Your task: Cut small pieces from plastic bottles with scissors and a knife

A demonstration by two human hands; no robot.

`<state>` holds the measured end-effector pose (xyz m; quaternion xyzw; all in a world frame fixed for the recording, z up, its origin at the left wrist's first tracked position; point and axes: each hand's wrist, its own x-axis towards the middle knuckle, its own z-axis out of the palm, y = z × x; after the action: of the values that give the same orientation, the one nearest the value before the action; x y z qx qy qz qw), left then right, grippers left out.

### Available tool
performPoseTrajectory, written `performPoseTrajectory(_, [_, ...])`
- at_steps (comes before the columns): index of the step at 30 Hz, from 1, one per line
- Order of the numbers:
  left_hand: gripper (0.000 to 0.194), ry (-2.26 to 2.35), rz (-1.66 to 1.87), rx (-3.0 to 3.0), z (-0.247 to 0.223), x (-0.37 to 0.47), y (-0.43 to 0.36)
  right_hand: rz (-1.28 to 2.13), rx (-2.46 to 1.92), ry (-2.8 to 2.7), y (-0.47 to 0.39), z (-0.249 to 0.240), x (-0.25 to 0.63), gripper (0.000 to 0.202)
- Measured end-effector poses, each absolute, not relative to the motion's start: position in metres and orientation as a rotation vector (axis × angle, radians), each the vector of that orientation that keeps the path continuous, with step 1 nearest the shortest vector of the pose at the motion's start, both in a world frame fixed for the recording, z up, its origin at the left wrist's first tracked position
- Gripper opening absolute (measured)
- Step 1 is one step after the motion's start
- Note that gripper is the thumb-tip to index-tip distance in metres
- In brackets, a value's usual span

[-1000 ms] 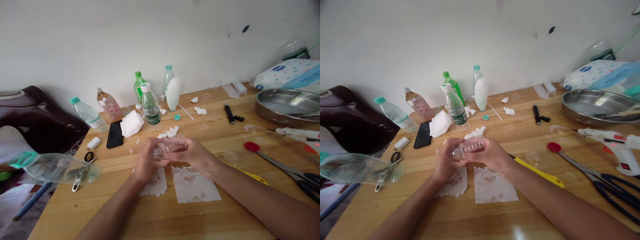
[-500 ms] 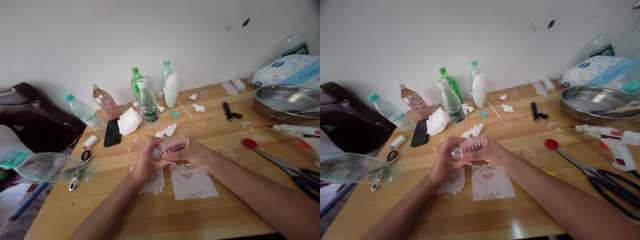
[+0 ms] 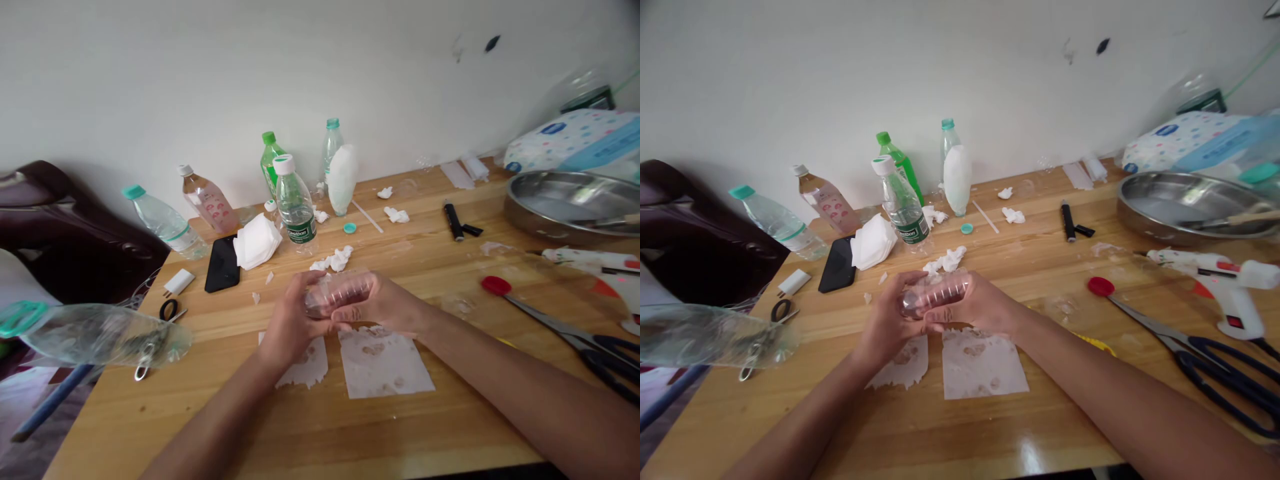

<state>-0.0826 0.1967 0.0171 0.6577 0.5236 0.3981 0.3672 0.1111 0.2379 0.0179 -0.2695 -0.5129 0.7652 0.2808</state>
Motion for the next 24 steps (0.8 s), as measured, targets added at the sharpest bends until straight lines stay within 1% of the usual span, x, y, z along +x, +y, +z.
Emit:
performPoseTrajectory(1, [0.079, 1.29, 1.016, 1.684, 0.021, -0.083, 0.198, 2.047, -0.696, -1.413, 0.239, 0.017, 0.113, 0.034])
performPoseTrajectory(3, [0.074, 1.201, 0.998, 1.641, 0.029, -0.084, 0.2, 2.027, -0.64, -1.495, 0.241, 0.017, 0.118, 0.038])
performPoseTrajectory(5, [0.064, 1.147, 0.999, 1.556, 0.035, -0.084, 0.202, 1.996, -0.603, -1.541, 0.241, 0.016, 0.12, 0.048])
performPoseTrajectory(7, [0.059, 1.116, 1.011, 1.485, 0.036, -0.083, 0.203, 1.953, -0.635, -1.52, 0.238, 0.016, 0.119, 0.058])
performPoseTrajectory(8, [0.058, 1.109, 1.024, 1.473, 0.034, -0.082, 0.203, 1.914, -0.692, -1.505, 0.236, 0.016, 0.117, 0.06])
performPoseTrajectory(10, [0.056, 1.131, 1.063, 1.486, 0.028, -0.08, 0.201, 1.805, -0.834, -1.49, 0.232, 0.016, 0.111, 0.056])
performPoseTrajectory(14, [0.06, 1.228, 1.029, 1.452, 0.018, -0.076, 0.196, 1.658, -0.977, -1.511, 0.229, 0.015, 0.102, 0.054])
performPoseTrajectory(20, [0.063, 1.29, 1.0, 1.567, 0.017, -0.072, 0.196, 1.625, -1.01, -1.561, 0.23, 0.013, 0.102, 0.056])
performPoseTrajectory(24, [0.071, 1.272, 0.959, 1.394, 0.018, -0.071, 0.195, 1.61, -0.995, -1.584, 0.231, 0.015, 0.103, 0.054])
